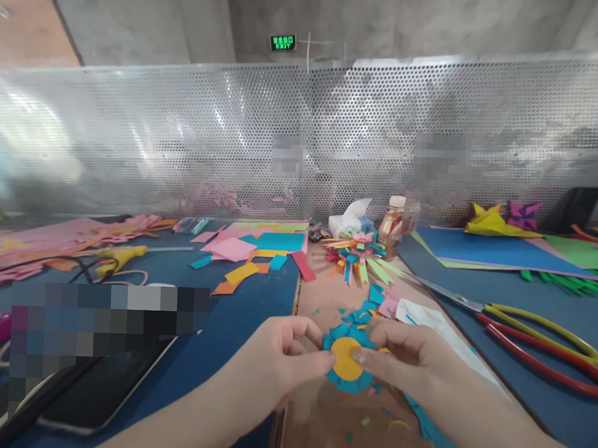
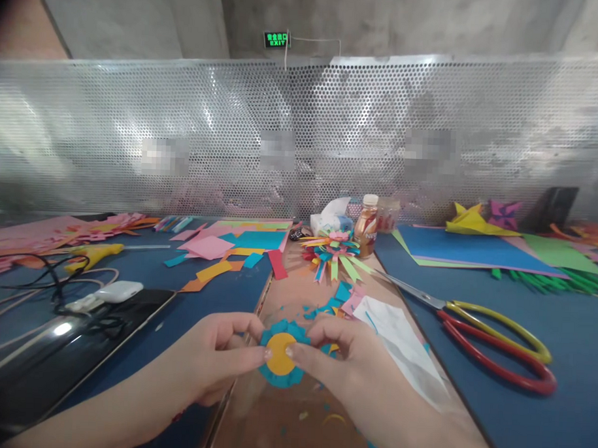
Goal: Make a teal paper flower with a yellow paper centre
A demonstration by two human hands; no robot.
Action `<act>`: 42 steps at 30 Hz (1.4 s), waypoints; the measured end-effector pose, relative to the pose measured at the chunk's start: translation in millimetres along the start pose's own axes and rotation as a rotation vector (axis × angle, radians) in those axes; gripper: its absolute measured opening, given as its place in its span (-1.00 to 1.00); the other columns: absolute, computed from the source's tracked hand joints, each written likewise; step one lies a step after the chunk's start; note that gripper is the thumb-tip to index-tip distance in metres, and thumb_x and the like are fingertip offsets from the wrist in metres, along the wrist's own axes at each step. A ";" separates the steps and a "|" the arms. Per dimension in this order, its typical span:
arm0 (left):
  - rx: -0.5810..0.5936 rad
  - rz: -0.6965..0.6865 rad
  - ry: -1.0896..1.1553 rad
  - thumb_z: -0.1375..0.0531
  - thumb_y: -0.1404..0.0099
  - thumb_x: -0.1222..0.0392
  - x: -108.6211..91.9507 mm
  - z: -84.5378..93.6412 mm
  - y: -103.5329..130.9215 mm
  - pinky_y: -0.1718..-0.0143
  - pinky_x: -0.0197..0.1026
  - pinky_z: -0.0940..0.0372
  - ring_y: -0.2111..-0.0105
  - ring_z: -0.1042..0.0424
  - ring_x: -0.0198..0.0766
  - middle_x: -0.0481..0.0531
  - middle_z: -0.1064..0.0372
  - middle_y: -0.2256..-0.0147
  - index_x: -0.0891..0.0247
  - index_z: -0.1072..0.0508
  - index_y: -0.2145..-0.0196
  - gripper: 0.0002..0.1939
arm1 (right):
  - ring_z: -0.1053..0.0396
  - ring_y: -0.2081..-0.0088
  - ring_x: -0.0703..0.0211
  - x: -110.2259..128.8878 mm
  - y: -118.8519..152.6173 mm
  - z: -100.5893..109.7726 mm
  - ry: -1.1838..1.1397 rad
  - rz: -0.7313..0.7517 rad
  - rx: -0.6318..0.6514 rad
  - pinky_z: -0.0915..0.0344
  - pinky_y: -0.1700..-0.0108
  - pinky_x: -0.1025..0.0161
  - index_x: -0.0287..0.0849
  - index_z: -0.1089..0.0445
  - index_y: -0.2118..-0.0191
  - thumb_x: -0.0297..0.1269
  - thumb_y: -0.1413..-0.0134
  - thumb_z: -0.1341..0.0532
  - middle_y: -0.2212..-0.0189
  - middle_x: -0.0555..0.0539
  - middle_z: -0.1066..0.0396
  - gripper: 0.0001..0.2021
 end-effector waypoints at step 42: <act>0.005 -0.020 0.068 -0.24 -0.08 0.07 -2.5 2.6 -0.3 0.75 -0.36 0.30 0.79 0.22 -0.53 -0.32 0.09 0.80 0.24 -0.28 0.45 -0.77 | -0.32 0.22 0.12 7.2 1.8 -6.2 -0.074 0.044 0.061 -0.22 0.15 0.23 -0.11 -0.42 0.22 -0.04 0.02 -0.20 0.28 -0.03 -0.43 -0.70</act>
Point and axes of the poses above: each hand's wrist, its own y-axis away from the middle knuckle, its own z-axis out of the back of the hand, x = y × z, the point moved 8 cm from there along -y, towards the middle knuckle
